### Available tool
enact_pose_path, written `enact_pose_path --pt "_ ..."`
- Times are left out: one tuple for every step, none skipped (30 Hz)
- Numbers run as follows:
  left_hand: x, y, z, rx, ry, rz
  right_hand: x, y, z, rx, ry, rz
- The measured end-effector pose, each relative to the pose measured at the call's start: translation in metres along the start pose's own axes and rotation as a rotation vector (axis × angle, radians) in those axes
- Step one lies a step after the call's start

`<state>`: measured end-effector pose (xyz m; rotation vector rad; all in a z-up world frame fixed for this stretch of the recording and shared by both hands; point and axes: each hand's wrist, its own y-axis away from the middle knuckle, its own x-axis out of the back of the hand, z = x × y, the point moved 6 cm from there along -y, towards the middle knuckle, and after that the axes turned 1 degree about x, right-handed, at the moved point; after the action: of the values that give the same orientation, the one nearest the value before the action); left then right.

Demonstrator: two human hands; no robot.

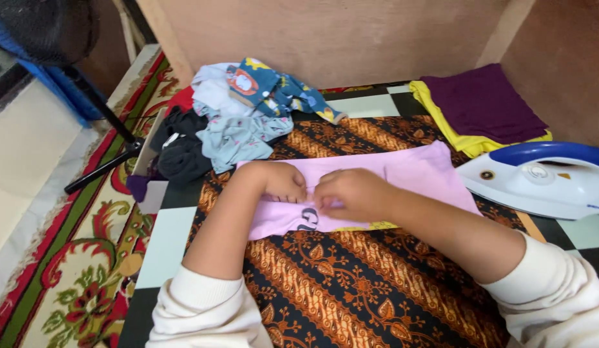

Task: Ironing a pink shirt and other garments and folding them on a patterned floor surface.

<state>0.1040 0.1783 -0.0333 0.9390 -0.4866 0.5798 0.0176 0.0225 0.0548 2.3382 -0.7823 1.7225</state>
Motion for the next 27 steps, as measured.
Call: enact_pose_path --pt "0.006 -0.004 -0.013 0.003 0.008 0.004 -0.004 -0.006 -0.012 0.007 -0.001 -0.006" --pt "0.007 -0.006 -0.024 -0.028 0.062 -0.025 -0.009 -0.012 -0.027 0.049 -0.042 0.004" --pt "0.009 -0.009 -0.036 -0.059 0.116 -0.052 -0.014 -0.017 -0.042 0.090 -0.084 0.015" --pt "0.012 0.007 -0.036 -0.054 0.124 -0.043 -0.025 -0.024 -0.049 0.102 -0.083 0.010" --pt "0.016 0.022 -0.039 0.004 0.085 -0.018 -0.029 -0.028 -0.063 0.231 -0.009 0.121" --pt "0.021 0.037 -0.040 0.061 0.042 0.005 -0.033 -0.031 -0.077 0.359 0.067 0.236" --pt "0.024 0.037 -0.048 0.066 0.045 0.014 -0.038 -0.038 -0.084 0.369 0.069 0.235" --pt "0.025 0.037 -0.055 0.058 0.062 0.010 -0.044 -0.044 -0.089 0.323 0.077 0.225" --pt "0.026 0.036 -0.063 0.050 0.079 0.007 -0.050 -0.050 -0.094 0.277 0.086 0.214" --pt "0.027 0.037 -0.064 0.051 0.080 0.010 -0.055 -0.055 -0.096 0.280 0.087 0.214" --pt "0.028 0.039 -0.067 0.070 0.093 0.014 -0.063 -0.062 -0.092 0.184 0.122 0.161" --pt "0.028 0.040 -0.070 0.089 0.106 0.016 -0.071 -0.068 -0.087 0.087 0.156 0.107" --pt "0.030 0.038 -0.073 0.090 0.108 0.017 -0.071 -0.073 -0.089 0.089 0.155 0.106" --pt "0.030 0.036 -0.077 0.090 0.127 0.025 -0.072 -0.078 -0.087 0.021 0.146 0.075" --pt "0.031 0.034 -0.081 0.091 0.145 0.033 -0.073 -0.083 -0.085 -0.047 0.137 0.043" --pt "0.030 0.036 -0.082 0.092 0.149 0.033 -0.080 -0.084 -0.081 -0.045 0.135 0.040" --pt "0.031 0.038 -0.083 0.096 0.136 0.050 -0.083 -0.086 -0.082 0.030 0.123 0.084" --pt "0.035 0.040 -0.082 0.099 0.118 0.068 -0.085 -0.088 -0.083 0.104 0.113 0.133" --pt "0.035 0.044 -0.081 0.100 0.116 0.069 -0.086 -0.088 -0.082 0.105 0.113 0.135" --pt "0.035 0.046 -0.079 0.108 0.125 0.070 -0.085 -0.085 -0.085 0.169 0.068 0.169" --pt "0.035 0.048 -0.077 0.117 0.133 0.072 -0.084 -0.082 -0.088 0.234 0.023 0.204" --pt "0.034 0.045 -0.080 0.114 0.134 0.070 -0.082 -0.082 -0.088 0.231 0.023 0.202" --pt "0.034 0.042 -0.084 0.136 0.140 0.060 -0.082 -0.082 -0.087 0.209 -0.063 0.156" --pt "0.035 0.039 -0.088 0.159 0.143 0.051 -0.082 -0.082 -0.085 0.187 -0.149 0.114" --pt "0.033 0.036 -0.088 0.158 0.141 0.049 -0.077 -0.082 -0.080 0.184 -0.149 0.116" --pt "0.033 0.034 -0.089 0.164 0.118 0.053 -0.075 -0.082 -0.074 0.179 -0.264 0.063" --pt "0.033 0.032 -0.089 0.169 0.094 0.056 -0.073 -0.083 -0.069 0.174 -0.379 0.010"
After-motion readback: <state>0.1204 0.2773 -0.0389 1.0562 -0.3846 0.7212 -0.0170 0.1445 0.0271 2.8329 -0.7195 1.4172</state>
